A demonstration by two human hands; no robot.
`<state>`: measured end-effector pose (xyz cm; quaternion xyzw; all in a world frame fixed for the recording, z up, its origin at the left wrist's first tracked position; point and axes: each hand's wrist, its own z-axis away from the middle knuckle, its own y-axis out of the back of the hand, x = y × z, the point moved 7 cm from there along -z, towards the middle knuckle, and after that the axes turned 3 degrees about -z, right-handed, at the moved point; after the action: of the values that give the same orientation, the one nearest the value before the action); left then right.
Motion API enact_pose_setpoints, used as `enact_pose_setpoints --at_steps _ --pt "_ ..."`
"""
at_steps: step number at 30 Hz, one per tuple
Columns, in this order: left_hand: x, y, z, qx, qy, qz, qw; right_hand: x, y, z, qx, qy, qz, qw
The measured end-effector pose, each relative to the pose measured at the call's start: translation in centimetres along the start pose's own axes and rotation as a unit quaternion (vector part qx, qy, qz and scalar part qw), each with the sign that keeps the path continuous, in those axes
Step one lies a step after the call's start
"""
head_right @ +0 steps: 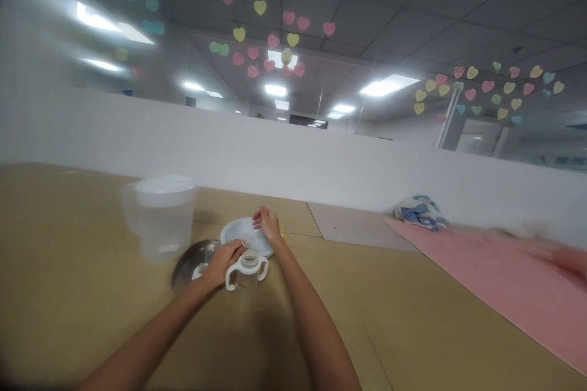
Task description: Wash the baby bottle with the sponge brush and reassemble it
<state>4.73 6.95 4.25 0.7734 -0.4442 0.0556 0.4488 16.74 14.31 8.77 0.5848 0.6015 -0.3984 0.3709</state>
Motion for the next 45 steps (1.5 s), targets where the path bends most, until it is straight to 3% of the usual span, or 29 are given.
enact_pose_setpoints --at_steps 2,5,8,11,16,20,25,29,38,45 --pt "-0.4 0.0 -0.1 0.001 0.021 0.009 1.000 -3.1 0.7 0.1 0.075 0.084 0.040 0.993" --pt "-1.0 0.0 -0.1 0.004 0.056 0.042 0.998 -8.7 1.9 2.5 0.223 0.235 0.050 0.945" --pt "-1.2 0.1 -0.1 0.007 0.077 0.071 0.995 -12.0 1.0 5.0 0.245 0.319 0.022 0.915" --pt "-1.1 0.1 -0.1 0.009 0.073 0.086 0.994 -12.2 -0.8 5.7 0.201 0.329 0.048 0.922" --pt "-1.2 0.0 -0.2 0.012 0.065 0.074 0.995 -9.6 -2.4 4.9 0.150 0.322 0.146 0.923" --pt "-1.5 -0.1 -0.4 0.015 0.069 0.067 0.995 -8.9 -3.0 4.9 0.129 0.336 0.221 0.906" --pt "-2.5 0.1 -0.5 0.035 0.097 0.061 0.993 -9.3 -5.4 5.3 0.006 0.356 0.319 0.878" --pt "-3.1 0.3 -0.3 0.047 0.116 0.057 0.990 -9.2 -6.8 5.2 -0.071 0.329 0.411 0.847" --pt "-3.0 0.7 -0.2 0.064 0.131 0.073 0.987 -6.9 -7.4 4.3 -0.177 0.223 0.534 0.796" --pt "-2.9 1.0 -0.3 0.078 0.136 0.114 0.981 -5.9 -7.7 4.5 -0.224 0.225 0.531 0.786"
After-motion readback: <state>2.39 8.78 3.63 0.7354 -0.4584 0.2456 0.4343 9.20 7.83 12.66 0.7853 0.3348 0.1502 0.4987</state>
